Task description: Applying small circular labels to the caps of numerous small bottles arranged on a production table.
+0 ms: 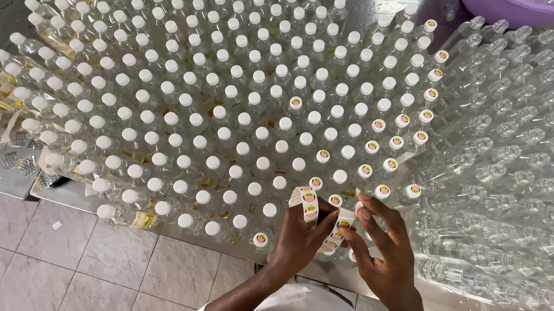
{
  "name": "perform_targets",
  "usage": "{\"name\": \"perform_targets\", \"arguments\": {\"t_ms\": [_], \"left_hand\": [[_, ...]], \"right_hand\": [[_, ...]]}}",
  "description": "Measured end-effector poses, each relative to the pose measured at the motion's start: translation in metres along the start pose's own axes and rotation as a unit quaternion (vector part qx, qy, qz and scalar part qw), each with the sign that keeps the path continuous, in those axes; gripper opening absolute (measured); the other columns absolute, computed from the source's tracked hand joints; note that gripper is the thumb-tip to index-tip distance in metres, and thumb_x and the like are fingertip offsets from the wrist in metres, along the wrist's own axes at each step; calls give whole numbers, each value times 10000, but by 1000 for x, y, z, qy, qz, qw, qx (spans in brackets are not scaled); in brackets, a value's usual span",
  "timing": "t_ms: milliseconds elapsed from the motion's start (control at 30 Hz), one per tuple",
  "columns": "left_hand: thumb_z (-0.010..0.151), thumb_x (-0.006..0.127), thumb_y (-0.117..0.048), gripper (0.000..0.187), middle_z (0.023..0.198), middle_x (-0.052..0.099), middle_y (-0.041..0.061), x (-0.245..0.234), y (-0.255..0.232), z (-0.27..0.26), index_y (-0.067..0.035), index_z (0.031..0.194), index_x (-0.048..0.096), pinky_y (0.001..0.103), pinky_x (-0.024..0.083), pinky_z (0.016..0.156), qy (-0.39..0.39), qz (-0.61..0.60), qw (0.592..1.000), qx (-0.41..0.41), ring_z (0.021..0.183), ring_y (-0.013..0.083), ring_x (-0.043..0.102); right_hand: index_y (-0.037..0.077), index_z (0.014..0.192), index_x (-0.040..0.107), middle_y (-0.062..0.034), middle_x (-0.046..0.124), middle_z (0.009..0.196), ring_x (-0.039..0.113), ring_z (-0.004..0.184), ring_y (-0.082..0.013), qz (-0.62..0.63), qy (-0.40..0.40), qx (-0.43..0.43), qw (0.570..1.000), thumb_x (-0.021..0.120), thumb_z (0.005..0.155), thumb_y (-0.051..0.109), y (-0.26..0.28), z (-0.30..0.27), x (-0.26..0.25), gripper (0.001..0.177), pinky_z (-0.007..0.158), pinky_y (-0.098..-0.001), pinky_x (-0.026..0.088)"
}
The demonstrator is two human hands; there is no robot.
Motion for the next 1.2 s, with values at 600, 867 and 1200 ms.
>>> {"name": "perform_targets", "arguments": {"t_ms": [600, 867, 1200], "left_hand": [[1085, 671, -72, 258, 1069, 837, 220, 8, -36, -5, -30, 1287, 826, 463, 602, 950, 93, 28, 991, 87, 1065, 323, 792], [1065, 750, -145, 215, 962, 833, 192, 6, -13, -2, -3, 1198, 842, 447, 609, 912, 59, 33, 996, 65, 967, 204, 764], [1033, 780, -221, 199, 828, 788, 113, 5, -24, 3, -31, 982, 815, 372, 577, 771, 18, 63, 998, 27, 834, 160, 738]], "right_hand": [[-11, 1571, 510, -259, 660, 1333, 805, 940, -319, 8, 7, 27, 1000, 814, 850, -117, -7, 9, -12, 789, 830, -475, 685], [-40, 1486, 578, -266, 663, 1288, 810, 896, -332, 0, -21, -2, 1000, 813, 836, -148, -14, -9, -13, 699, 868, -513, 673], [179, 1574, 520, -221, 492, 1599, 753, 1198, -334, 22, 17, 16, 999, 805, 958, -52, -5, -6, -5, 717, 997, -432, 671]]}}
Point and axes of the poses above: each hand's wrist, its own z-axis towards the middle knuckle, its own x-axis out of the palm, y = z × x, the point moved 4 cm from there along z, towards the middle knuckle
